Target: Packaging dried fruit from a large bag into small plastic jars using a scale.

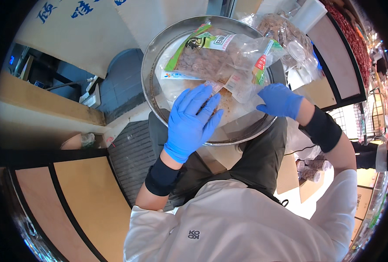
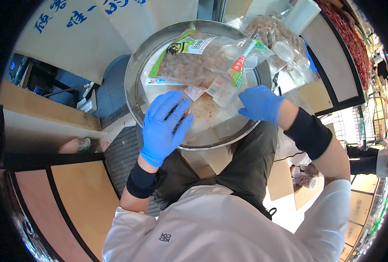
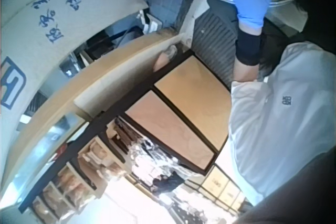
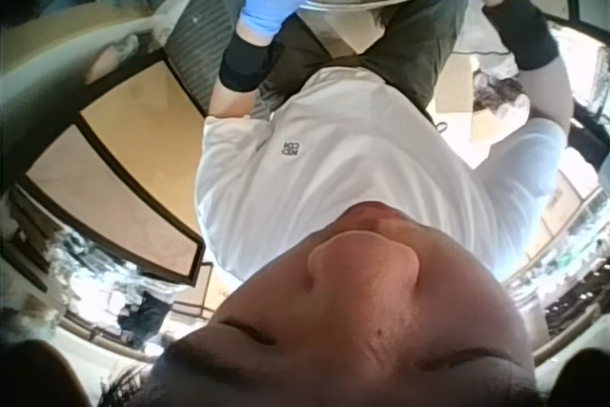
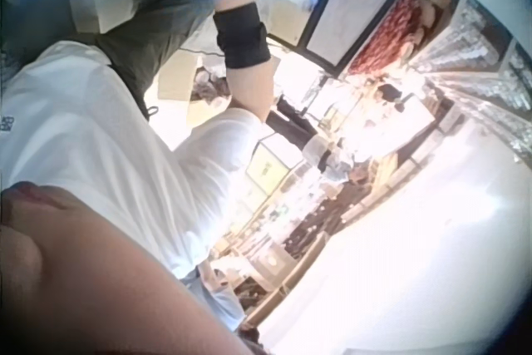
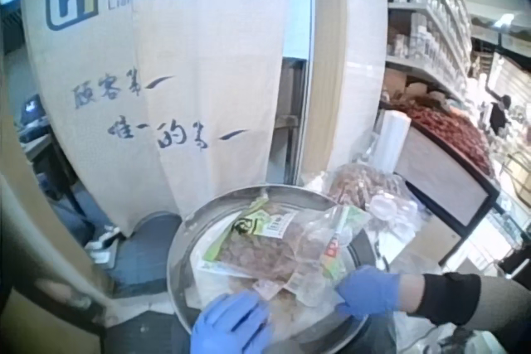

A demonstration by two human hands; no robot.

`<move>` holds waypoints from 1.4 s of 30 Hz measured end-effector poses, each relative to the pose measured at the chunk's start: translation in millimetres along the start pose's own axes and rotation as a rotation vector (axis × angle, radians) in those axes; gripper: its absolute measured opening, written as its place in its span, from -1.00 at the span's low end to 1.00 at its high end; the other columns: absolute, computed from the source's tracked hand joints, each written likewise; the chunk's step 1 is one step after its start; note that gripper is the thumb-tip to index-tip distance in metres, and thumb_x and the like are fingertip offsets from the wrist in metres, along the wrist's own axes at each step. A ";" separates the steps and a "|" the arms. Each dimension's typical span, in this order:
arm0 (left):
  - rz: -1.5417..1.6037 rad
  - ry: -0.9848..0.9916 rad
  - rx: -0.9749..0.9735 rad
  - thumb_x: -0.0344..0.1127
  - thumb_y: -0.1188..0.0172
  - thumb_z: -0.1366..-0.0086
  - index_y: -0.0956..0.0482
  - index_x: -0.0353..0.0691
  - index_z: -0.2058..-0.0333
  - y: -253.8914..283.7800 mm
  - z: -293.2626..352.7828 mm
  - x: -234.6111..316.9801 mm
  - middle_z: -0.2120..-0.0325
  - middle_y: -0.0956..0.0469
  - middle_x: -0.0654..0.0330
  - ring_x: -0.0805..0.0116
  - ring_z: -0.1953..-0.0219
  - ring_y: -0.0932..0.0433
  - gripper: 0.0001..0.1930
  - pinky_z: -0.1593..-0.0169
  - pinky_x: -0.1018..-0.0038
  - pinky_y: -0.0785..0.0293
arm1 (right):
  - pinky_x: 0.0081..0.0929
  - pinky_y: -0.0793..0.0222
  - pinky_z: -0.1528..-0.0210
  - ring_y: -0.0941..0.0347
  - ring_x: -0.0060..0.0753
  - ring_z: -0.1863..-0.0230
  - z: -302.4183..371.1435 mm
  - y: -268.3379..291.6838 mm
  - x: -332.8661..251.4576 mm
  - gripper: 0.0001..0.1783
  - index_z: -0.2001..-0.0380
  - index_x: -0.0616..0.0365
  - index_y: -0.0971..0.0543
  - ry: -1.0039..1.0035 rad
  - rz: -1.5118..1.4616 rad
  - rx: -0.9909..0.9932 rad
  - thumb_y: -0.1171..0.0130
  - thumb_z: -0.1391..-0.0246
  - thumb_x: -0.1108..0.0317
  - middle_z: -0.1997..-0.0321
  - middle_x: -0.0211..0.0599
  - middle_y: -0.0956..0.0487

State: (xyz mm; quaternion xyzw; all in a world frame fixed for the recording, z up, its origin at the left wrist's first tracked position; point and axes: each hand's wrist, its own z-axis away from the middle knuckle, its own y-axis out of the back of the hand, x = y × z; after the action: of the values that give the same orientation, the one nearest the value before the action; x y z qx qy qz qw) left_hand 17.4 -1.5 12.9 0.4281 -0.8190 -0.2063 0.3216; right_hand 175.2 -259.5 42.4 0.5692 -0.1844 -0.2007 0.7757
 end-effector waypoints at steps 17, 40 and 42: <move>-0.068 -0.028 -0.015 -0.32 -0.30 -0.15 -0.65 -0.11 0.06 3.8 -2.8 6.2 0.00 -0.57 0.19 0.16 -0.07 -0.51 -0.67 -0.10 0.27 -0.41 | -0.23 -0.50 0.17 -0.59 -0.01 0.20 19.1 30.2 -22.0 -0.61 -0.02 0.13 -0.54 0.115 -0.104 0.166 -0.11 -0.06 0.45 0.26 -0.09 -0.62; 0.457 0.390 0.041 -0.33 -0.49 0.04 -0.07 -0.33 -0.36 2.5 1.3 8.1 -0.18 -0.39 -0.13 0.05 -0.14 -0.50 0.02 -0.15 0.28 -0.45 | -0.45 -0.41 0.04 -0.48 -0.36 0.17 -62.8 36.4 -120.6 -0.67 0.08 0.26 -0.53 0.055 -1.246 0.563 -0.05 -0.31 0.19 0.22 -0.21 -0.55; 0.457 0.392 0.052 -0.33 -0.49 0.04 -0.05 -0.33 -0.36 4.4 2.6 9.0 -0.18 -0.39 -0.13 0.05 -0.16 -0.48 0.03 -0.16 0.28 -0.43 | -0.40 -0.41 0.02 -0.48 -0.30 0.11 -58.3 38.6 -125.2 -0.60 0.03 0.26 -0.50 0.126 -1.047 0.656 -0.14 -0.24 0.16 0.15 -0.15 -0.53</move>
State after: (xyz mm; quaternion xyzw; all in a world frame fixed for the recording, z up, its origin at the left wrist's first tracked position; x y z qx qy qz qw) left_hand 9.2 -6.5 17.0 0.2726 -0.8213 -0.0211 0.5007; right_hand 102.5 -136.6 55.6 0.8037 0.1132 -0.4536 0.3682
